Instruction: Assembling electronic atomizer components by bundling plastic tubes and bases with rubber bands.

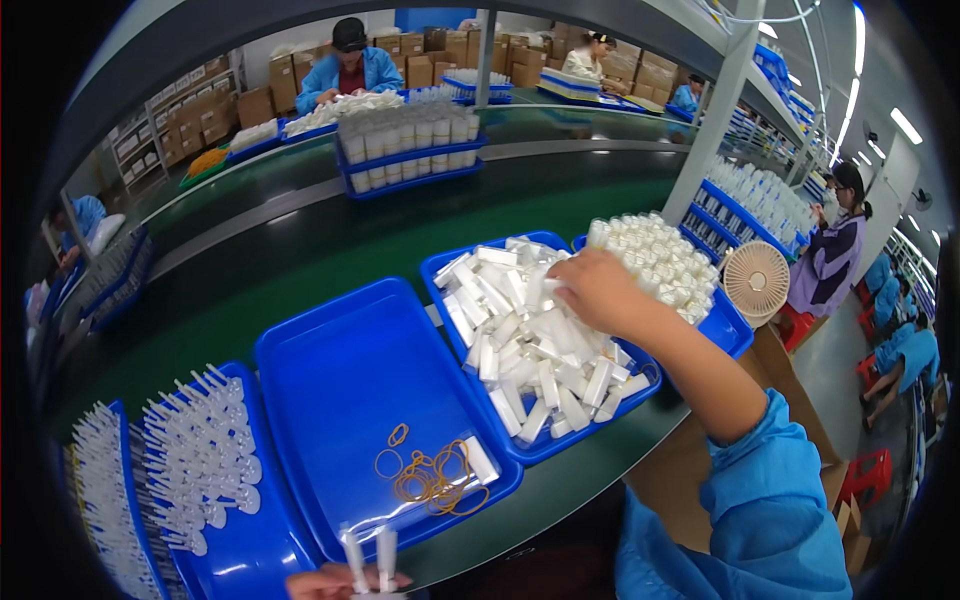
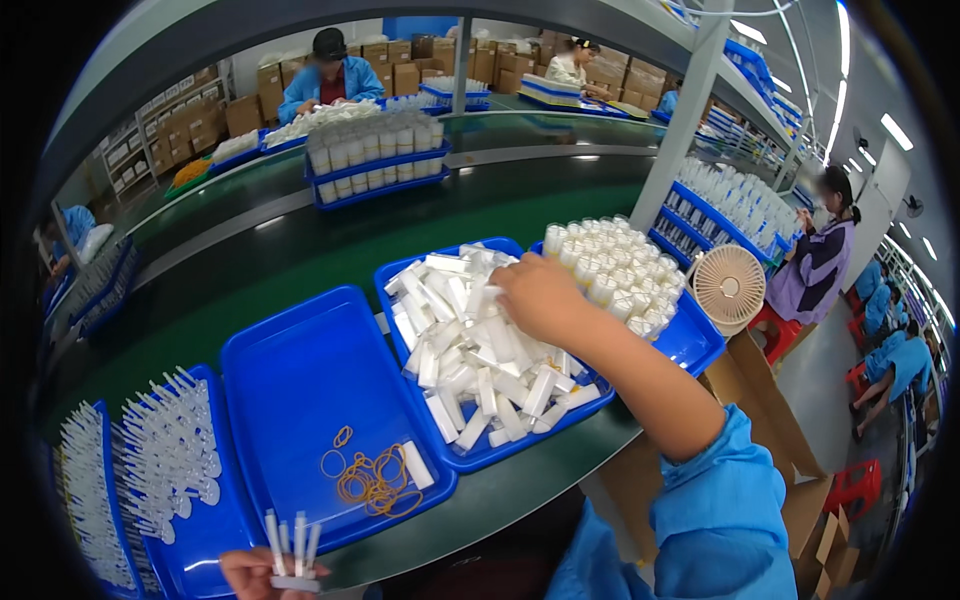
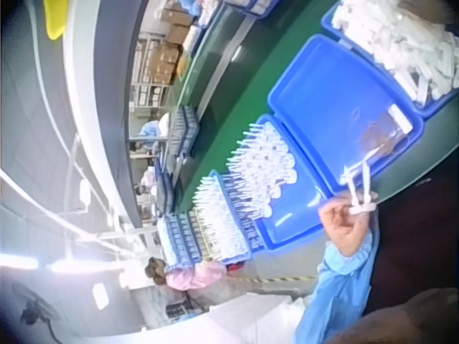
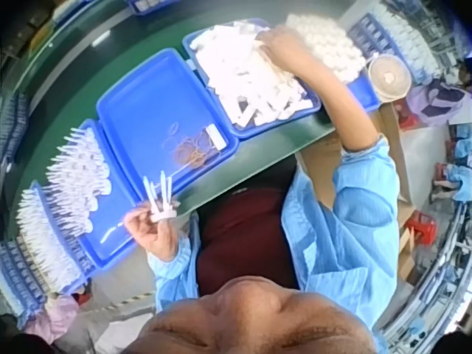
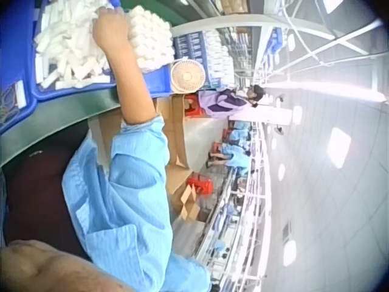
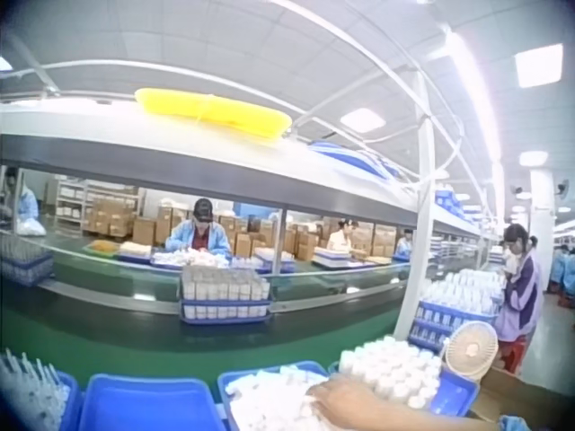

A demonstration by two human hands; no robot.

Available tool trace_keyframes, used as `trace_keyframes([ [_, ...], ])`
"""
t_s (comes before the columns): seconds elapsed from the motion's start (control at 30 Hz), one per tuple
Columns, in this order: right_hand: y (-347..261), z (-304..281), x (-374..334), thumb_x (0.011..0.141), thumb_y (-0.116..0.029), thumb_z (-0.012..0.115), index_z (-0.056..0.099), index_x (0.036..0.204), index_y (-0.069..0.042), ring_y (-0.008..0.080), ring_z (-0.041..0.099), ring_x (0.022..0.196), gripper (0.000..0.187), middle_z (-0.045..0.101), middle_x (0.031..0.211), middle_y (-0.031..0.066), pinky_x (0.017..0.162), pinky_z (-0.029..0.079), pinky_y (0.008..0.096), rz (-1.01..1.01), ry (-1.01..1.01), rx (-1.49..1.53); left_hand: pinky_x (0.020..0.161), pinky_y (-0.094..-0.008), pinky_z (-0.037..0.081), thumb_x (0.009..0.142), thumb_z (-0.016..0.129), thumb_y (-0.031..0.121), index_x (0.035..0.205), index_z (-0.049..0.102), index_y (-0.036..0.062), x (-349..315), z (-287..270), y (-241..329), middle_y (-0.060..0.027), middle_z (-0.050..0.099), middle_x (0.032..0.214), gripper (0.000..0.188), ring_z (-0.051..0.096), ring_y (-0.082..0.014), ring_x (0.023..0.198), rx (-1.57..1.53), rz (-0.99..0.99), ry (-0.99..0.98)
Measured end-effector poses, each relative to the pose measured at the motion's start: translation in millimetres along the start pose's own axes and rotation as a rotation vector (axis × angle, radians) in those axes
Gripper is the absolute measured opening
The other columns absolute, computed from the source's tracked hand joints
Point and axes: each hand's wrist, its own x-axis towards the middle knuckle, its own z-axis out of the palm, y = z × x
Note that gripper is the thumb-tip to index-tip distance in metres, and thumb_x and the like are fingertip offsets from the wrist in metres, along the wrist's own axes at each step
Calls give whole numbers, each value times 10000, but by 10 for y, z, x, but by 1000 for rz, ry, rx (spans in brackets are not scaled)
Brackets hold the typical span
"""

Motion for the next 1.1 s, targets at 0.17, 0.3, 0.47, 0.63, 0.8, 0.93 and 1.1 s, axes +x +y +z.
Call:
trace_keyframes([
  [0.17,-623,-365,-265,733,-42,637,611,1005,-53,269,574,867,274,581,878,107,737,456,331,-8,139,463,692,-311,512,786,601,-45,906,550,-21,4,159,-243,-167,568,911,133,604,-225,766,28,-144,-223],
  [0.3,-1208,-505,-658,793,-43,641,508,1149,-19,93,547,864,381,568,932,51,696,438,198,386,-219,1561,696,-293,495,814,598,1,857,614,-29,68,323,-329,-152,587,894,55,597,-212,784,-22,-155,-358],
  [0.47,-1339,-185,-828,865,-84,560,421,1200,-14,89,537,825,369,526,963,53,688,424,199,415,-311,2008,666,-293,478,816,609,42,838,637,-26,146,426,-383,-150,612,855,76,588,-217,746,10,-12,-443],
  [0.63,-1376,-199,-831,881,-112,547,429,1161,-35,99,532,824,314,534,933,50,659,403,224,486,-398,2155,685,-307,465,819,599,31,840,638,-22,146,455,-390,-142,622,827,69,589,-220,750,25,-28,-434],
  [0.8,-1366,-145,-864,886,-114,541,453,1056,-53,84,505,779,200,539,915,49,614,367,223,483,-419,2181,700,-314,457,819,597,29,844,639,-23,153,449,-402,-137,622,821,71,586,-224,753,46,8,-451],
  [0.93,-1370,-163,-865,889,-125,541,458,1001,-66,87,501,755,152,547,895,44,604,364,227,495,-431,2232,693,-312,455,817,601,29,841,636,-24,142,451,-402,-135,619,814,68,583,-224,749,34,-61,-438],
  [1.1,-1377,-239,-870,906,-165,514,464,968,-60,98,508,748,132,544,856,32,625,382,235,338,-374,1686,678,-314,451,811,607,26,826,636,-15,155,443,-430,-132,617,813,52,575,-223,730,35,-67,-443],
])
